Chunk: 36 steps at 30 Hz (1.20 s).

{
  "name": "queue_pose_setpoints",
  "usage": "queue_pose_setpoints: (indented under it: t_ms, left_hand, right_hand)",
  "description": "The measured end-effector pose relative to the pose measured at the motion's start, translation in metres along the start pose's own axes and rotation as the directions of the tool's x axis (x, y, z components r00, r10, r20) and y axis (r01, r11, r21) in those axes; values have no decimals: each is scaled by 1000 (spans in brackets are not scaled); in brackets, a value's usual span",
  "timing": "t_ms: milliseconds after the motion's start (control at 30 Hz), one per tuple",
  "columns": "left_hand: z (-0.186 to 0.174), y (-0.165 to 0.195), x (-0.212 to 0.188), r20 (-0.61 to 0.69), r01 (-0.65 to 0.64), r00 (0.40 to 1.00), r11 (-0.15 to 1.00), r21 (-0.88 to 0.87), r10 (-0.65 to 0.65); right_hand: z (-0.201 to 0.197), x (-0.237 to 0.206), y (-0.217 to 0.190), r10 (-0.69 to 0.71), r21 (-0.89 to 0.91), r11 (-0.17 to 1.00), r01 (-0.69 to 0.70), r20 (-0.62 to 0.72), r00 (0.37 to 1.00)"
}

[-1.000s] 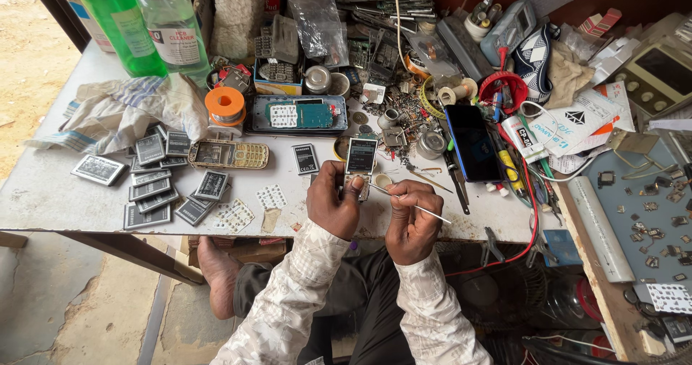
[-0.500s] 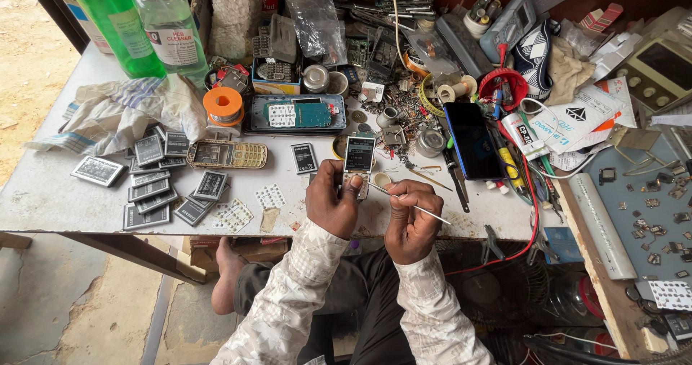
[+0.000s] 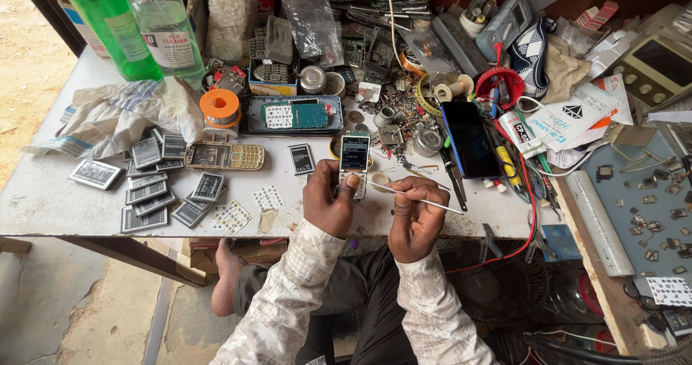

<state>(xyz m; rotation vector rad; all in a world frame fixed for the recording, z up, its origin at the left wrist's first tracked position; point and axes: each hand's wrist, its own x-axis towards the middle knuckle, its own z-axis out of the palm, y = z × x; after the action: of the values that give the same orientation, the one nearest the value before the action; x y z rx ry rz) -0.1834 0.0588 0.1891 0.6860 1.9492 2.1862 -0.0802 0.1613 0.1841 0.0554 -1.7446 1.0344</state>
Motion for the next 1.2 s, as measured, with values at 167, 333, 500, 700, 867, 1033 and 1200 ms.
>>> queue_pose_setpoints:
  t_ms: [167,333,500,700,867,1033,1200]
  left_hand:
    - [0,-2,0,5,3,1000,1000,-12,-3]
    - [0,0,0,-5,0,1000,1000,25,0]
    - [1,1,0,-14,-12,1000,1000,27,13]
    - [2,5,-1,-15,-19,1000,998,53,20]
    - [2,6,-1,-18,-11,1000,997,70,12]
    - [1,7,-1,-11,-12,1000,998,68,13]
    - [2,6,-2,-9,-22,1000,998,60,23]
  right_hand:
    - [1,-1,2,-14,-47,999,15,32,999]
    - [2,-2,2,-15,-86,996,21,61,998]
    - [2,-1,3,-11,-92,996,16,49,999]
    - [0,0,2,-16,-41,999,16,6,1000]
    - [1,0,1,-21,-67,997,23,28,999]
    - [2,2,1,-53,-90,994,56,44,998]
    - [1,2,1,-75,-128,988,82,59,995]
